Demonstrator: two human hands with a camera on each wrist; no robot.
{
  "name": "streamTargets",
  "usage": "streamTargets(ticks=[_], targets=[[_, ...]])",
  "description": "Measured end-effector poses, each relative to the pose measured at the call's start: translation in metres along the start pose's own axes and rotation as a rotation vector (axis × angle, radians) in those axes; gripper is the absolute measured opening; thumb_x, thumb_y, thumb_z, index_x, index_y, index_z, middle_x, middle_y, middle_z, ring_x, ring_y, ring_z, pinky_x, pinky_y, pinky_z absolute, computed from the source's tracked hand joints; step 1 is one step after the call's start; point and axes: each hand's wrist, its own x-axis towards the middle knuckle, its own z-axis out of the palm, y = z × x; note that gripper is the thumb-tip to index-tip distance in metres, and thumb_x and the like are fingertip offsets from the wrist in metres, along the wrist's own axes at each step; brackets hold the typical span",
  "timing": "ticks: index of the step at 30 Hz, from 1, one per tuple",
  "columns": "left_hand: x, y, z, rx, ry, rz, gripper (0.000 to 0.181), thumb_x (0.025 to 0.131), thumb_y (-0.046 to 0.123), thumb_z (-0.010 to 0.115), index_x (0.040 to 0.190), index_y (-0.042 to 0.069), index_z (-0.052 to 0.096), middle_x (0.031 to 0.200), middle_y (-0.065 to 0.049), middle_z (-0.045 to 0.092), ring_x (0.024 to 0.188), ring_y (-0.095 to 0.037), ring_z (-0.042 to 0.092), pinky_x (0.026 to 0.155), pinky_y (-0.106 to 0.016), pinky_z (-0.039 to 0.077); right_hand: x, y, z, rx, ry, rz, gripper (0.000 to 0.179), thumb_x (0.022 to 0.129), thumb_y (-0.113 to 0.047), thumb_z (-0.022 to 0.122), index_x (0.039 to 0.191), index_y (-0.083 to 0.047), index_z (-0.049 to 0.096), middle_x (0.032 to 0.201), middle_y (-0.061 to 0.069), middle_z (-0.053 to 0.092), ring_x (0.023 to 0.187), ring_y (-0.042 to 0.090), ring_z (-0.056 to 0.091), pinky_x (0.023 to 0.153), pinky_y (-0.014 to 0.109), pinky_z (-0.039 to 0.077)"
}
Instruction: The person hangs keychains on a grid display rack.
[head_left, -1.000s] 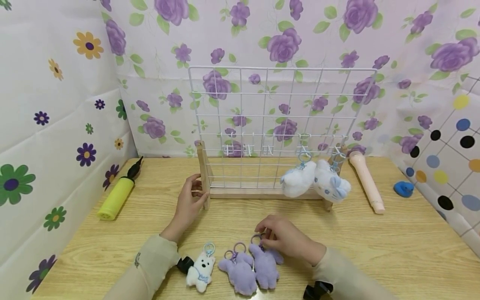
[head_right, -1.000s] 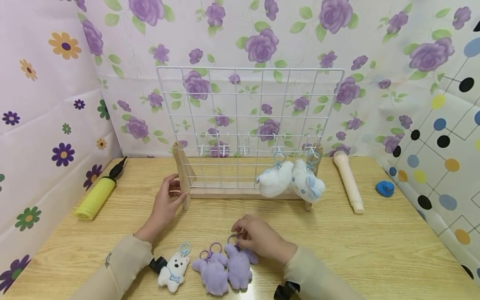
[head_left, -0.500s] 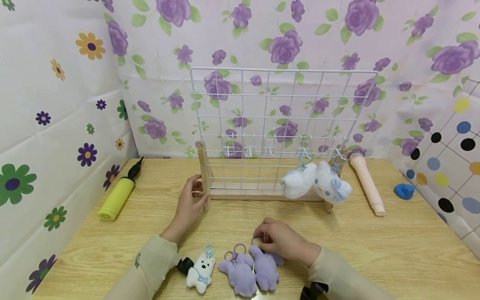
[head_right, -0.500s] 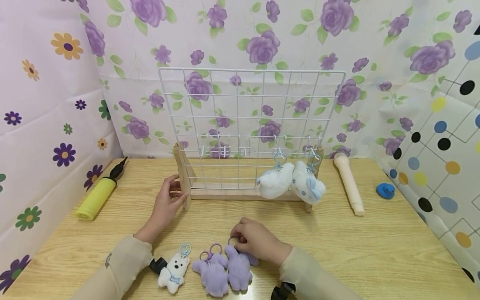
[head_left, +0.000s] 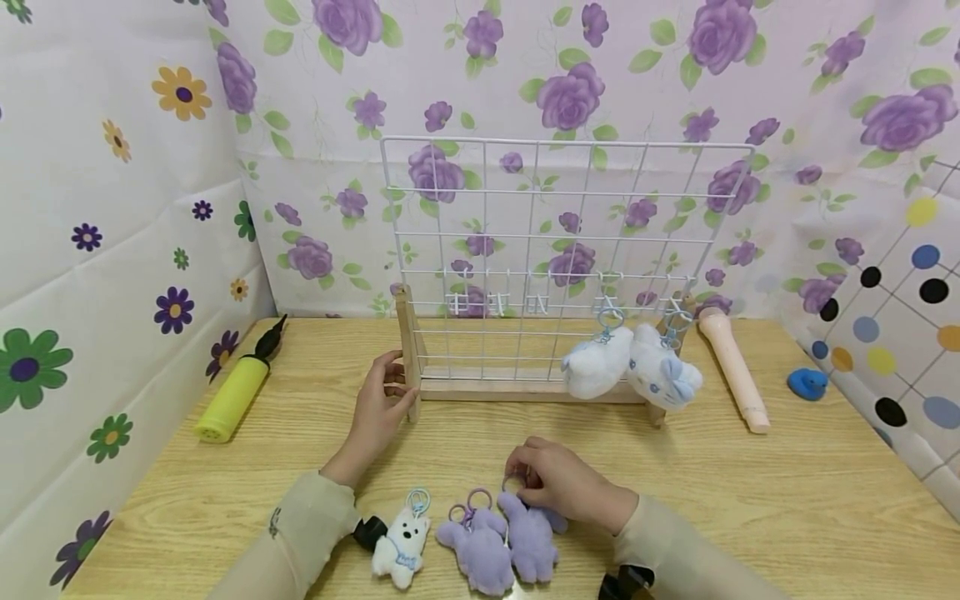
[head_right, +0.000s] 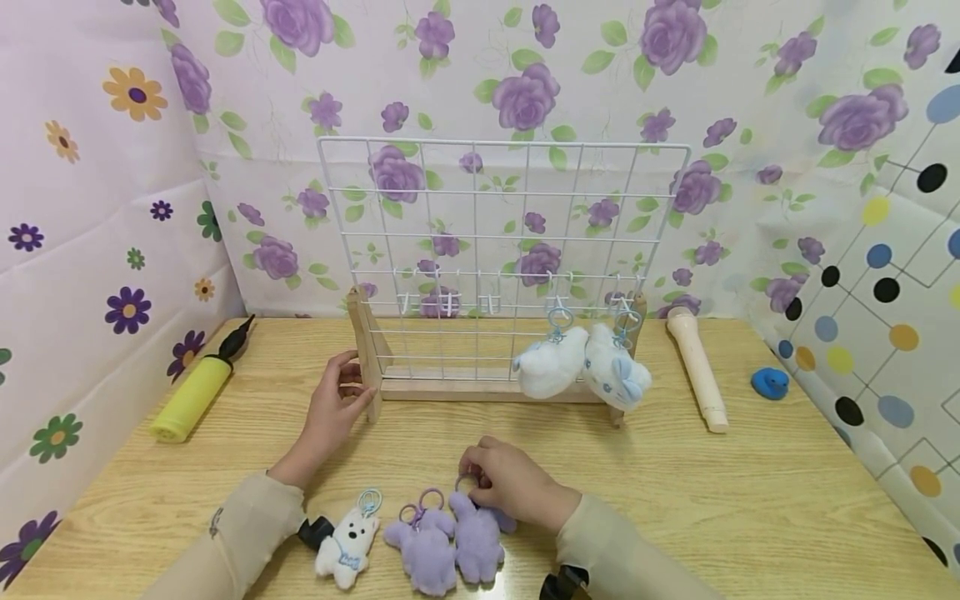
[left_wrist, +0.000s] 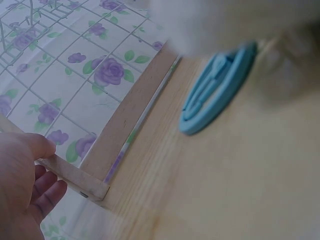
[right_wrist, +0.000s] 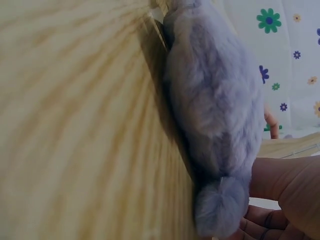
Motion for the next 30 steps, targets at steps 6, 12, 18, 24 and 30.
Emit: streamTargets(ticks=[6,12,18,24,30], targets=[[0.0,0.0,0.0,0.004,0.003,-0.001,0.062,0.086,-0.004,0.066,0.14,0.001,0.036,0.118,-0.022,0.053,0.103,-0.03,0.057,0.084,-0.032,0.054,0.0,0.0,0.001,0.015,0.021,-0.004,0.017,0.084,-0.006,0.071,0.098,-0.012,0.063,0.081,-0.003,0.057,0.07,0.001,0.049,0.062,0.016,0.045],[0.0,-0.001,0.0,0.01,0.004,-0.007,0.062,0.086,-0.004,0.066,0.14,0.002,0.036,0.118,-0.021,0.053,0.102,-0.03,0.057,0.085,-0.035,0.054,-0.002,0.001,0.001,0.051,0.01,-0.003,0.017,0.085,-0.009,0.07,0.099,-0.014,0.063,0.078,-0.006,0.056,0.067,-0.001,0.048,0.061,0.016,0.045],[0.001,-0.002,0.001,0.01,0.004,-0.009,0.062,0.086,-0.004,0.066,0.14,0.002,0.037,0.118,-0.021,0.054,0.103,-0.031,0.057,0.086,-0.038,0.054,-0.005,0.004,-0.003,0.121,-0.009,0.007,0.015,0.087,-0.01,0.07,0.1,-0.013,0.064,0.08,-0.007,0.061,0.069,-0.002,0.052,0.062,0.017,0.047],[0.001,-0.001,0.001,0.008,0.004,-0.008,0.061,0.086,-0.004,0.066,0.14,0.002,0.037,0.118,-0.021,0.054,0.104,-0.031,0.057,0.086,-0.039,0.054,-0.008,0.005,-0.005,0.177,-0.004,0.012,0.014,0.086,-0.008,0.07,0.099,-0.011,0.065,0.082,-0.005,0.065,0.073,-0.001,0.056,0.065,0.017,0.05],[0.0,-0.002,0.001,-0.009,-0.004,-0.003,0.06,0.087,-0.005,0.065,0.139,0.003,0.037,0.118,-0.021,0.054,0.106,-0.031,0.056,0.087,-0.042,0.053,-0.011,0.005,-0.007,0.24,-0.008,0.041,0.01,0.087,-0.008,0.068,0.096,-0.011,0.066,0.08,-0.005,0.066,0.071,-0.002,0.057,0.063,0.017,0.05]])
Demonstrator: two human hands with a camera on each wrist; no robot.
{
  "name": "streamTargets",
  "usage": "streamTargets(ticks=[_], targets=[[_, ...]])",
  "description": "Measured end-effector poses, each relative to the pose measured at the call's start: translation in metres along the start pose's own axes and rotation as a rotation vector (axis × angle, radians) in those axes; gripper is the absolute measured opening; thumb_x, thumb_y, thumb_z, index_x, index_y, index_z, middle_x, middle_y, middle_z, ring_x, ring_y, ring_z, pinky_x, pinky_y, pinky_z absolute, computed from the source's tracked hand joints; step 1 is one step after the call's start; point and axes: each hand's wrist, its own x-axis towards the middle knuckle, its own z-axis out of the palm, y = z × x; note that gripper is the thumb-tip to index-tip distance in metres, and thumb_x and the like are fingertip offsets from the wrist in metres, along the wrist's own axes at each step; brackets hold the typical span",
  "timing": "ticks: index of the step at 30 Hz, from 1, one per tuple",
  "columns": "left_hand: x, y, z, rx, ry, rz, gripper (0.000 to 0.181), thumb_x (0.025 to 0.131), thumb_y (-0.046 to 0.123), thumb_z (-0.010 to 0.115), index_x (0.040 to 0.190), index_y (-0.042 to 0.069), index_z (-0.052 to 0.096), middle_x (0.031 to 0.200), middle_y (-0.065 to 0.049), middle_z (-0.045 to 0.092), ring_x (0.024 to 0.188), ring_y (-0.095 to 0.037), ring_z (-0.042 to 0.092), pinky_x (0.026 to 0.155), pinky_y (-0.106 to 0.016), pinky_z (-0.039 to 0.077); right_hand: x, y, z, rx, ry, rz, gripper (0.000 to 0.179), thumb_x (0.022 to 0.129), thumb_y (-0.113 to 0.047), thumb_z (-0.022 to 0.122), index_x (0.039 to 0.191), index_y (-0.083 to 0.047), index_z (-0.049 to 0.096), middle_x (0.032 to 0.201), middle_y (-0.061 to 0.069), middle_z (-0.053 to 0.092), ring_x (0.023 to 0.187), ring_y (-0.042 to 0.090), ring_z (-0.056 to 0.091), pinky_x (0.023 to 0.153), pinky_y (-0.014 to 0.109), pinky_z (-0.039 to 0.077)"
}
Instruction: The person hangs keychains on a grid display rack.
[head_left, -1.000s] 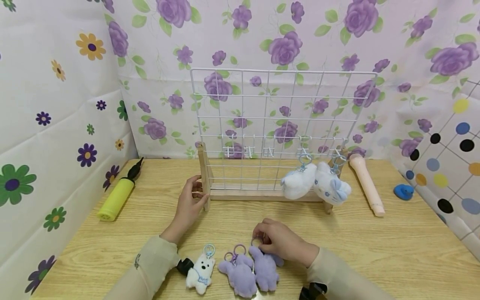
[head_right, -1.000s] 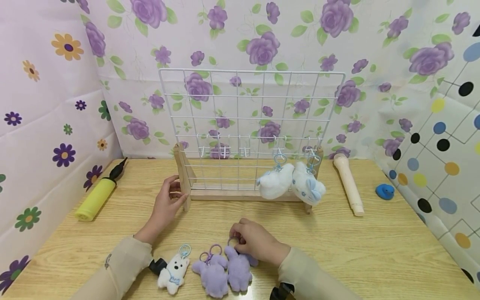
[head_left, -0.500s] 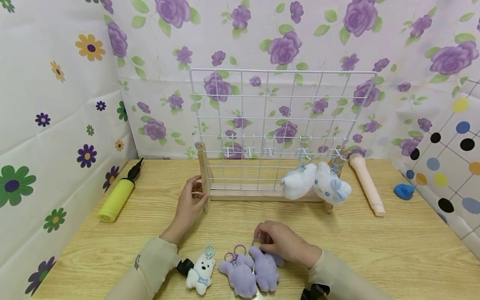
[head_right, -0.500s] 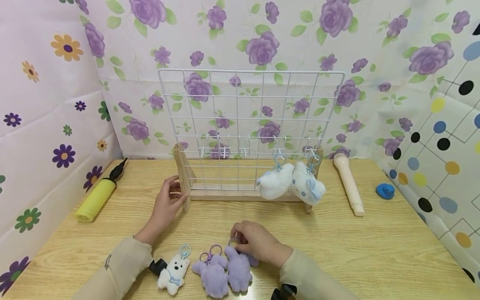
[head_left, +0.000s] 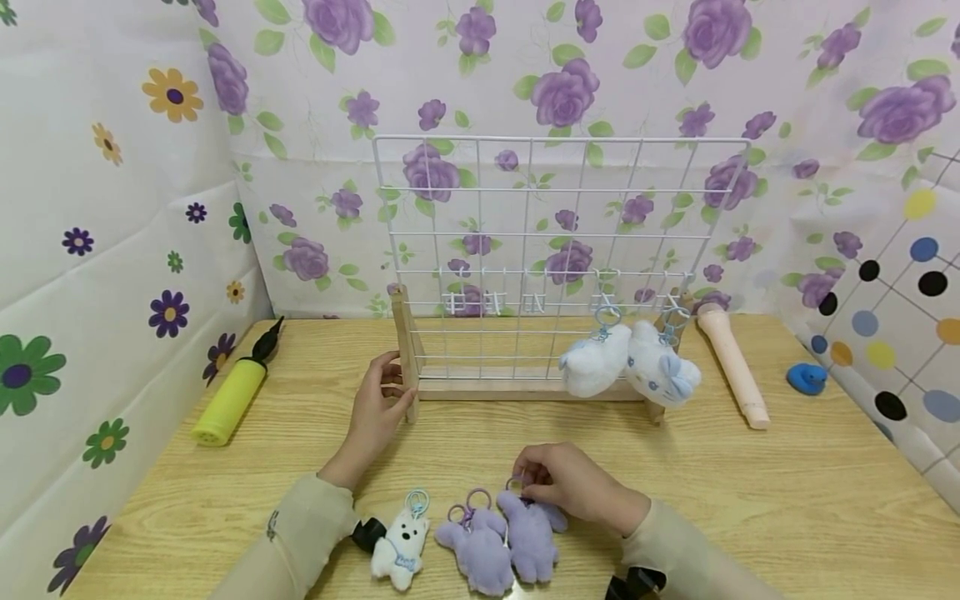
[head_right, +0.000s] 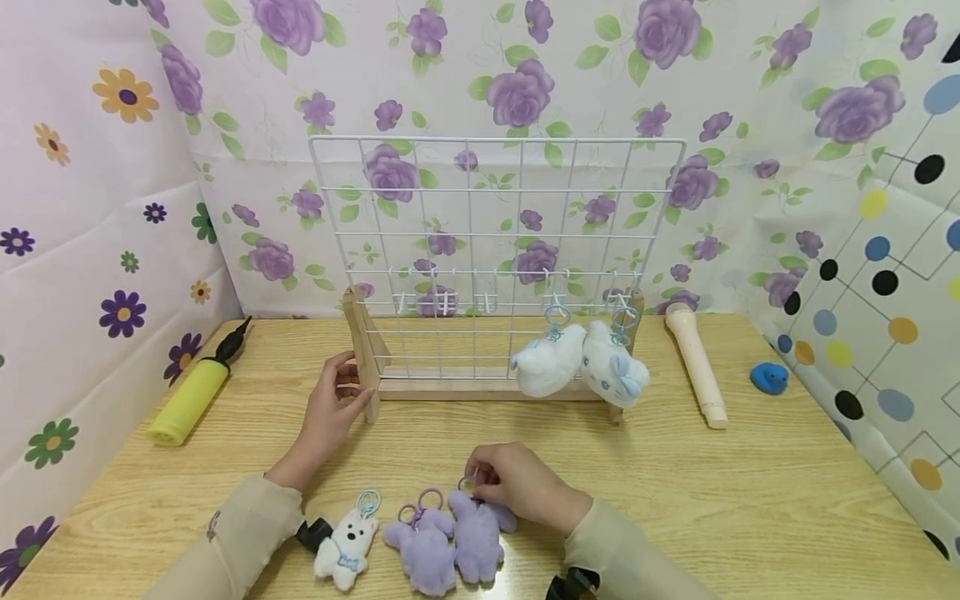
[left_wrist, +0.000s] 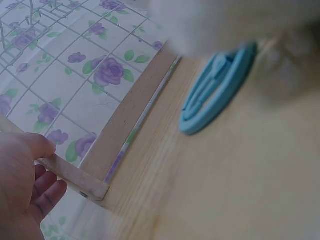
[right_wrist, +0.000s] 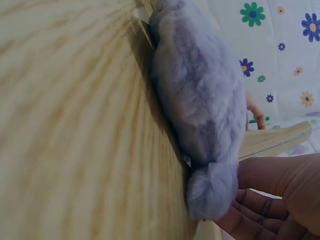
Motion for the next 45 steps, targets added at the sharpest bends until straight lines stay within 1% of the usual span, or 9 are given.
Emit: streamTargets(ticks=[7,9,13,16,20,23,32,39,45], targets=[[0.0,0.0,-0.001,-0.006,-0.013,-0.041,0.061,0.088,-0.003,0.064,0.141,0.003,0.034,0.122,-0.021,0.052,0.11,-0.031,0.055,0.091,-0.043,0.051,-0.003,-0.006,-0.003,-0.017,0.015,0.0,0.004,0.09,-0.012,0.066,0.094,-0.013,0.067,0.081,-0.003,0.068,0.07,-0.003,0.058,0.063,0.017,0.05],[0.0,0.003,-0.001,-0.009,-0.015,-0.057,0.061,0.088,-0.004,0.063,0.142,0.002,0.034,0.122,-0.022,0.051,0.111,-0.032,0.054,0.092,-0.045,0.05,-0.004,-0.008,-0.004,-0.017,0.02,-0.005,0.003,0.091,-0.013,0.065,0.094,-0.013,0.067,0.081,-0.003,0.068,0.07,-0.003,0.058,0.063,0.017,0.051],[-0.005,0.023,-0.004,0.008,-0.019,-0.061,0.06,0.088,-0.007,0.061,0.14,-0.003,0.033,0.121,-0.026,0.05,0.11,-0.035,0.053,0.092,-0.047,0.05,-0.006,-0.015,-0.009,-0.028,0.025,-0.017,0.005,0.092,-0.014,0.064,0.095,-0.013,0.067,0.083,-0.004,0.068,0.072,-0.002,0.059,0.064,0.017,0.052],[-0.005,0.02,-0.004,0.013,-0.014,-0.039,0.058,0.088,-0.006,0.062,0.14,-0.002,0.035,0.12,-0.024,0.052,0.108,-0.034,0.054,0.09,-0.043,0.051,-0.008,-0.022,-0.014,-0.029,0.031,-0.023,0.006,0.093,-0.012,0.063,0.096,-0.013,0.068,0.085,-0.004,0.068,0.073,-0.002,0.059,0.064,0.017,0.052],[0.0,0.001,-0.002,-0.002,-0.004,-0.021,0.059,0.088,-0.003,0.065,0.14,0.003,0.037,0.119,-0.02,0.053,0.107,-0.03,0.056,0.087,-0.038,0.052,-0.011,-0.03,-0.021,-0.049,0.05,-0.057,0.006,0.092,-0.011,0.063,0.096,-0.013,0.068,0.086,-0.004,0.068,0.074,-0.003,0.059,0.064,0.017,0.052],[0.0,0.001,-0.002,-0.008,-0.006,-0.02,0.059,0.088,-0.003,0.064,0.14,0.003,0.037,0.119,-0.02,0.053,0.107,-0.03,0.056,0.087,-0.037,0.052,-0.013,-0.035,-0.027,-0.057,0.064,-0.083,0.007,0.092,-0.01,0.063,0.096,-0.013,0.068,0.087,-0.003,0.069,0.075,-0.003,0.059,0.064,0.017,0.053],[0.001,0.0,-0.001,-0.005,-0.01,-0.007,0.059,0.088,-0.002,0.064,0.14,0.003,0.036,0.12,-0.02,0.053,0.106,-0.03,0.056,0.086,-0.033,0.053,-0.018,-0.047,-0.041,-0.012,0.094,-0.127,0.007,0.093,-0.014,0.062,0.097,-0.013,0.068,0.091,0.001,0.071,0.077,0.0,0.063,0.064,0.02,0.056],[0.001,-0.001,0.0,-0.003,-0.009,0.002,0.061,0.087,-0.004,0.065,0.14,0.002,0.036,0.119,-0.021,0.053,0.106,-0.031,0.056,0.086,-0.039,0.053,-0.019,-0.055,-0.052,-0.049,0.141,-0.17,0.006,0.093,-0.012,0.063,0.095,-0.012,0.068,0.089,0.001,0.071,0.078,0.0,0.062,0.065,0.02,0.055],[0.0,-0.001,0.0,-0.008,-0.006,0.004,0.059,0.088,-0.003,0.064,0.14,0.003,0.037,0.119,-0.021,0.053,0.105,-0.031,0.056,0.086,-0.038,0.053,-0.015,-0.061,-0.063,-0.06,0.179,-0.194,0.005,0.092,-0.011,0.064,0.094,-0.011,0.069,0.088,0.0,0.07,0.077,0.002,0.063,0.064,0.021,0.056]])
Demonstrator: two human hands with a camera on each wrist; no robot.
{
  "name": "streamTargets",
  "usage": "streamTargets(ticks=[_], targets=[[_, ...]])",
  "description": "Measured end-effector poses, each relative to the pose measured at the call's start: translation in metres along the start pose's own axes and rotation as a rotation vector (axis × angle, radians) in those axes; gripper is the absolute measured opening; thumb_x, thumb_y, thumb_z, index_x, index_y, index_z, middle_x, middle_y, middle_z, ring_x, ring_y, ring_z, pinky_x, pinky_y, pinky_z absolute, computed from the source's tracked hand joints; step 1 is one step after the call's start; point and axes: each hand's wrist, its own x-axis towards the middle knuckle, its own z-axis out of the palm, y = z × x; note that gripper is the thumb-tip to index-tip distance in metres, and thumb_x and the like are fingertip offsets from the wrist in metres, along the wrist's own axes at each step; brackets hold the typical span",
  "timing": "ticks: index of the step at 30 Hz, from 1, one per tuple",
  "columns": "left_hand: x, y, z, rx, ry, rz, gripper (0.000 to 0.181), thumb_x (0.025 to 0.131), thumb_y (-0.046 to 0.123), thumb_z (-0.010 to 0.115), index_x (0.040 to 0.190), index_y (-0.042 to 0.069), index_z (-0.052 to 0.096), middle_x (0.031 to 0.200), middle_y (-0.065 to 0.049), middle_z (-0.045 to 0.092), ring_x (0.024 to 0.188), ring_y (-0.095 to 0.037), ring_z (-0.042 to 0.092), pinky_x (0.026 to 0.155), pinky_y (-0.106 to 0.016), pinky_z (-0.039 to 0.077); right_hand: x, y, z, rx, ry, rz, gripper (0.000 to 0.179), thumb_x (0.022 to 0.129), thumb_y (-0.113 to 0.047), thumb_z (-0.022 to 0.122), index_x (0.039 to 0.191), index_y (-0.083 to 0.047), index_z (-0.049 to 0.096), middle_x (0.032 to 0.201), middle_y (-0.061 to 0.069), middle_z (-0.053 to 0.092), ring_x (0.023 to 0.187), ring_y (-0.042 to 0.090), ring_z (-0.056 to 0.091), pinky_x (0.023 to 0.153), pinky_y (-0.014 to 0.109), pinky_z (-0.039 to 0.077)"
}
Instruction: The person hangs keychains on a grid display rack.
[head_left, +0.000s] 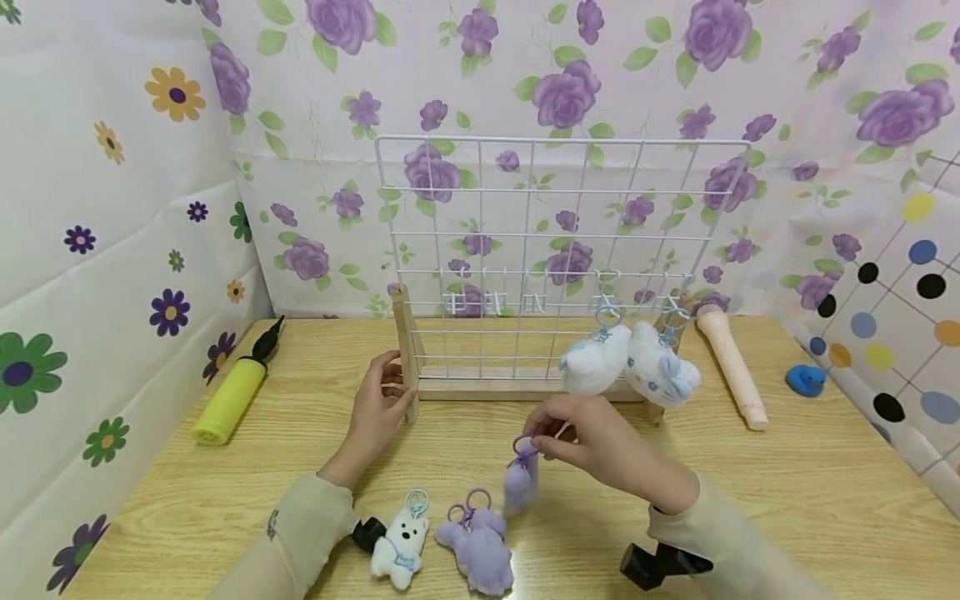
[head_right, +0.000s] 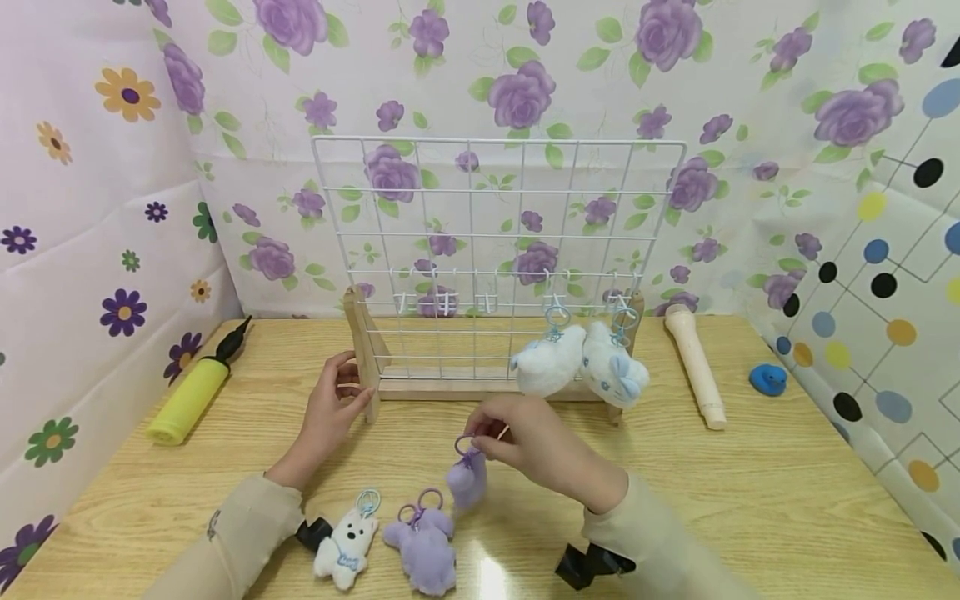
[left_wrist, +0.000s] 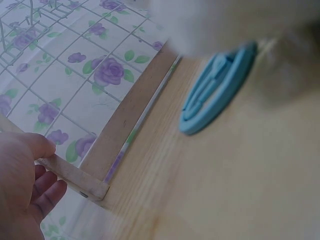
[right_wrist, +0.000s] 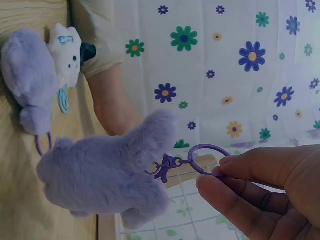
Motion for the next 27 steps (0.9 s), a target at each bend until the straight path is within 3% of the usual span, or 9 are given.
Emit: streamTargets(ticks=[12,27], targets=[[0.001,0.0,0.0,-0.012,0.0,-0.036,0.063,0.087,-0.002,0.066,0.142,0.003,0.035,0.122,-0.022,0.052,0.108,-0.031,0.055,0.089,-0.046,0.052,0.018,-0.009,-0.025,-0.111,0.071,0.026,0.007,0.091,-0.011,0.065,0.096,-0.013,0.069,0.09,-0.002,0.07,0.078,0.004,0.063,0.066,0.022,0.057],[0.002,0.003,-0.002,0.024,0.013,0.018,0.062,0.085,-0.006,0.066,0.139,0.0,0.037,0.117,-0.022,0.054,0.103,-0.031,0.057,0.083,-0.033,0.054,0.046,-0.014,-0.053,-0.189,0.24,0.005,0.012,0.092,-0.008,0.064,0.103,-0.01,0.067,0.095,0.002,0.068,0.08,0.01,0.065,0.071,0.025,0.057]])
